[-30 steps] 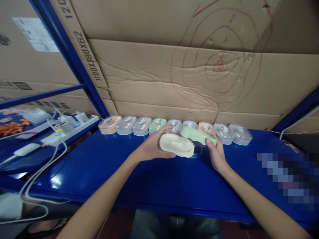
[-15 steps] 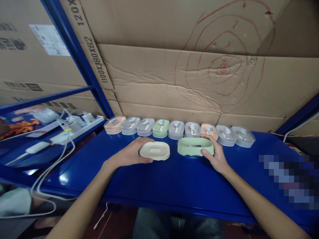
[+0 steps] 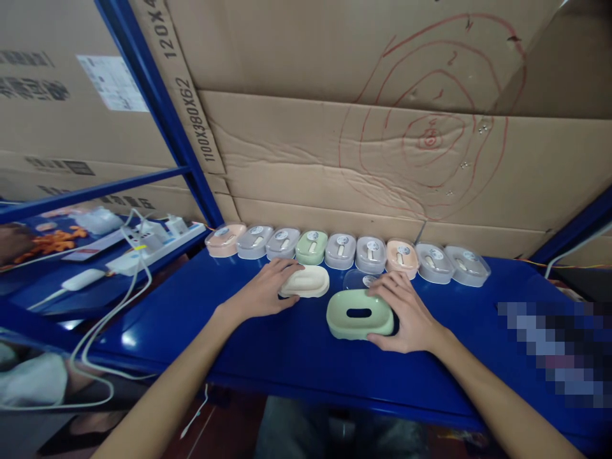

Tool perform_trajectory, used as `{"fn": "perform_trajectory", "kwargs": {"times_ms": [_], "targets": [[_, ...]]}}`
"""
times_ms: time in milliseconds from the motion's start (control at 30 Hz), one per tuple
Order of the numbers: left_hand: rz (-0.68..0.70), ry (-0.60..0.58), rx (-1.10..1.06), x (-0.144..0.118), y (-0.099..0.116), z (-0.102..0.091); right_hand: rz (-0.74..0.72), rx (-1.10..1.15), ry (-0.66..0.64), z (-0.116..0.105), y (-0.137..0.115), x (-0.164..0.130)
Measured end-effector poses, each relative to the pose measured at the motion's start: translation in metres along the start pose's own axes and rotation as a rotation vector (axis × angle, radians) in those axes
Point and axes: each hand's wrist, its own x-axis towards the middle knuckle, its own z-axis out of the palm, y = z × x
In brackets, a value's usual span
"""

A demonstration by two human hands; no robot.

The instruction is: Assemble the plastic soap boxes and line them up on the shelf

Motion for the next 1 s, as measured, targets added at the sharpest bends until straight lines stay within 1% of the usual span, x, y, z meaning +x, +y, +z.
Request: {"fn": "perform_trajectory", "kwargs": {"times_ms": [100,200,300,400,500,567,633,733,800,867,933,967,1000], "targets": [[0.041,0.025,0.037,0.002,0.007,0.000,-0.024,-0.024,-0.030,0.002,-0.006,0.001],[0.122,0.069,0.064,0.011,0.020,-0.002,-0.069,-0.040,-0.040,0.007,-0.010,0.002],[0.187,0.124,0.057,0.028,0.038,-0.006,-0.105,-0.034,-0.045,0.010,-0.012,0.003],[0.256,0.175,0.020,0.054,0.054,-0.006,-0.104,-0.020,-0.038,0.012,-0.013,0.004],[0.313,0.230,-0.010,0.080,0.062,0.005,-0.079,0.008,-0.048,0.012,-0.014,0.003],[0.316,0.290,-0.030,0.092,0.061,0.017,-0.054,0.045,-0.046,0.011,-0.013,0.003],[0.306,0.346,-0.030,0.096,0.055,0.029,-0.017,0.100,-0.016,0.008,-0.008,0.002],[0.324,0.378,-0.011,0.091,0.045,0.042,0.086,0.113,0.108,-0.002,0.008,0.001],[0.333,0.379,-0.028,0.085,0.042,0.045,0.208,0.001,0.246,-0.012,0.027,0.000],[0.324,0.376,-0.056,0.082,0.043,0.045,0.376,-0.170,0.398,-0.024,0.050,-0.004],[0.317,0.373,-0.072,0.082,0.045,0.043,0.509,-0.266,0.493,-0.038,0.076,-0.014],[0.314,0.374,-0.072,0.082,0.045,0.043,0.634,-0.378,0.546,-0.045,0.088,-0.020],[0.307,0.378,-0.070,0.083,0.045,0.042,0.773,-0.468,0.571,-0.052,0.101,-0.028]]}}
